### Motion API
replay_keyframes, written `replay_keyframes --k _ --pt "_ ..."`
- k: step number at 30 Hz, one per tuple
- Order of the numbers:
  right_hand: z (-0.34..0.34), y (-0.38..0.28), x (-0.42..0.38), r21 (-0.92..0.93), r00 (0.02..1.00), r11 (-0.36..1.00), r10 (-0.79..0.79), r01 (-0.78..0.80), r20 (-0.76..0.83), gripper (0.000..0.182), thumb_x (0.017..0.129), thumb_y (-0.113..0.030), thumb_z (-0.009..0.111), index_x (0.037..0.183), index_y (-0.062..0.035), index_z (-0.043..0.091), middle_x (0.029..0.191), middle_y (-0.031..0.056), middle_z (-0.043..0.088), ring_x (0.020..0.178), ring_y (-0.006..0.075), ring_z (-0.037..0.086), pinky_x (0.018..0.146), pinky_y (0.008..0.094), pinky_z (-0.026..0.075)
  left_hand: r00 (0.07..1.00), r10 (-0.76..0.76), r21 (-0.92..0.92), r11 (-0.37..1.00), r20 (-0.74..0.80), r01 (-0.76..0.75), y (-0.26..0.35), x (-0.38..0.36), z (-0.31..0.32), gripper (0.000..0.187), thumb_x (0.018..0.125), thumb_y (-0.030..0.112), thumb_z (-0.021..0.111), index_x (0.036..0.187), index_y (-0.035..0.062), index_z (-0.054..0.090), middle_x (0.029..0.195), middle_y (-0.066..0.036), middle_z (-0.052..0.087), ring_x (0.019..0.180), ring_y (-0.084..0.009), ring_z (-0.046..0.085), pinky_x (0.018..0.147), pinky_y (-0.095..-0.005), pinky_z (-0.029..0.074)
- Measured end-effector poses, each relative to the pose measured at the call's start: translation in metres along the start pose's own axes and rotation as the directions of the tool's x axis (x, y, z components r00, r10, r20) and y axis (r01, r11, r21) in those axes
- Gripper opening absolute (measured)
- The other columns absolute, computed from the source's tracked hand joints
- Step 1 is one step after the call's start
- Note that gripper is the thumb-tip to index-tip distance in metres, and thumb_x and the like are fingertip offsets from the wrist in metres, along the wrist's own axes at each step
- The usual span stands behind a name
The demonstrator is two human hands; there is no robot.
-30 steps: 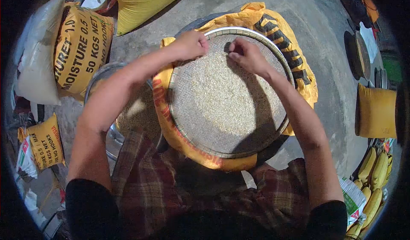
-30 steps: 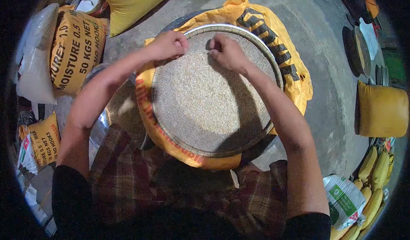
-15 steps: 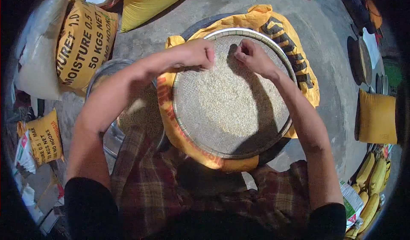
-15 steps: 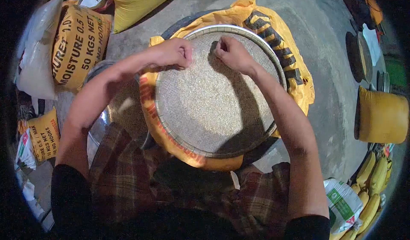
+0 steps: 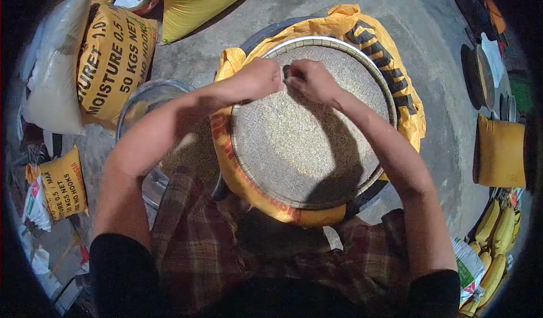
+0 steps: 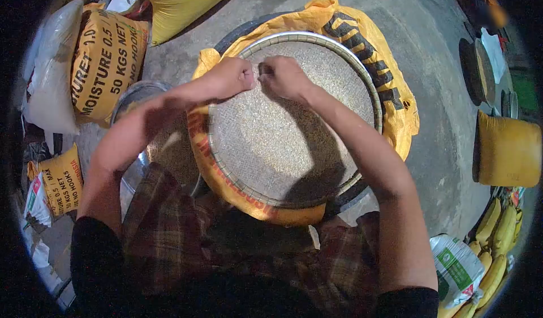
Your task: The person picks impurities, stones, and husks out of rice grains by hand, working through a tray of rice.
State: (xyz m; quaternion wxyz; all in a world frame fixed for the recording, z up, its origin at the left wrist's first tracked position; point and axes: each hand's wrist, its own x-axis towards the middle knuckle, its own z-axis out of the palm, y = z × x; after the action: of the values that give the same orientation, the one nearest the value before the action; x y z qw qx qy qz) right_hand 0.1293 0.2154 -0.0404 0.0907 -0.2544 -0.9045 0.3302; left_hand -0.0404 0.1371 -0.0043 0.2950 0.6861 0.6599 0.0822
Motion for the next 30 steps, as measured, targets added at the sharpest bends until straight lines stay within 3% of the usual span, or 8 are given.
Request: replay_keyframes --k 5,7,12,15,20,24,29,30 --pt "-0.036 0.003 -0.020 0.582 0.947 0.749 0.216 -0.316 0.237 0.007 0.084 -0.007 0.056 0.079 -0.0082 0.052 0.072 -0.0039 0.049 0.066 0.0047 0.047 0.060 0.0202 0.040 0.960 -0.020 -0.536 0.826 0.280 0.174 -0.016 -0.005 0.001 0.014 0.072 0.013 0.065 0.081 0.0019 0.062 0.073 -0.010 0.063 0.067 -0.0183 0.061 0.062 -0.0317 0.048" --pt "-0.041 0.004 -0.025 0.765 0.922 0.517 0.264 -0.384 0.284 0.007 0.086 -0.008 0.055 0.080 -0.0085 0.053 0.072 -0.0031 0.049 0.066 0.0035 0.046 0.058 0.0186 0.038 0.978 -0.012 -0.489 0.864 0.210 0.116 -0.009 -0.010 0.005 0.014 0.072 0.012 0.065 0.082 0.0021 0.063 0.073 -0.011 0.063 0.068 -0.0190 0.062 0.063 -0.0320 0.048" --pt "-0.016 0.000 -0.026 0.374 0.988 0.920 0.073 -0.120 0.139 0.010 0.083 -0.012 0.064 0.087 -0.0033 0.060 0.075 0.0004 0.059 0.071 0.0074 0.054 0.067 0.0266 0.046 0.986 0.042 -0.188 0.982 0.159 -0.012 0.006 -0.011 0.011 0.015 0.078 0.012 0.066 0.089 0.0023 0.062 0.074 -0.002 0.060 0.071 -0.0107 0.057 0.065 -0.0280 0.047" --pt "-0.013 -0.008 -0.026 0.189 0.999 0.982 0.000 -0.009 0.046 0.010 0.082 -0.011 0.065 0.086 -0.0038 0.060 0.072 0.0028 0.060 0.070 0.0082 0.055 0.067 0.0270 0.046 0.994 0.033 -0.314 0.950 0.105 0.002 0.002 -0.012 0.014 0.011 0.074 0.012 0.064 0.081 0.0028 0.065 0.075 -0.013 0.065 0.073 -0.0210 0.064 0.066 -0.0324 0.049" --pt "-0.024 -0.019 -0.033 0.351 0.993 0.932 0.054 -0.087 0.102 0.008 0.080 -0.009 0.063 0.084 -0.0036 0.060 0.076 0.0054 0.062 0.069 0.0130 0.058 0.067 0.0292 0.048 0.962 -0.136 -0.521 0.818 0.236 0.243 -0.012 -0.017 0.020 0.013 0.074 0.012 0.064 0.084 0.0044 0.067 0.076 -0.010 0.066 0.070 -0.0186 0.063 0.065 -0.0324 0.049" --pt "0.001 -0.016 -0.035 0.073 0.988 0.988 -0.138 0.133 0.070 0.010 0.078 -0.008 0.066 0.084 -0.0038 0.060 0.078 0.0055 0.063 0.075 0.0102 0.059 0.070 0.0282 0.048 0.994 -0.043 -0.381 0.921 0.096 0.077 -0.006 -0.032 0.027 0.015 0.074 0.015 0.066 0.082 0.0034 0.066 0.076 -0.010 0.065 0.070 -0.0180 0.062 0.066 -0.0320 0.049" --pt "-0.025 -0.017 -0.059 0.409 1.000 0.912 0.009 -0.019 0.027 0.008 0.084 -0.011 0.063 0.084 -0.0036 0.058 0.076 0.0024 0.060 0.072 0.0105 0.057 0.068 0.0270 0.047 0.999 0.002 -0.291 0.957 0.049 0.013 0.014 -0.035 0.023 0.018 0.073 0.021 0.070 0.080 0.0053 0.065 0.075 -0.010 0.065 0.070 -0.0198 0.062 0.066 -0.0329 0.049" --pt "-0.040 -0.021 -0.068 0.515 0.973 0.827 0.172 -0.226 0.151 0.008 0.085 -0.010 0.061 0.086 -0.0036 0.056 0.077 0.0022 0.060 0.072 0.0104 0.056 0.068 0.0263 0.047 0.999 -0.009 -0.280 0.960 0.049 0.023 0.021 -0.035 0.015 0.016 0.073 0.021 0.070 0.079 0.0074 0.066 0.077 -0.010 0.065 0.073 -0.0202 0.063 0.068 -0.0333 0.050"
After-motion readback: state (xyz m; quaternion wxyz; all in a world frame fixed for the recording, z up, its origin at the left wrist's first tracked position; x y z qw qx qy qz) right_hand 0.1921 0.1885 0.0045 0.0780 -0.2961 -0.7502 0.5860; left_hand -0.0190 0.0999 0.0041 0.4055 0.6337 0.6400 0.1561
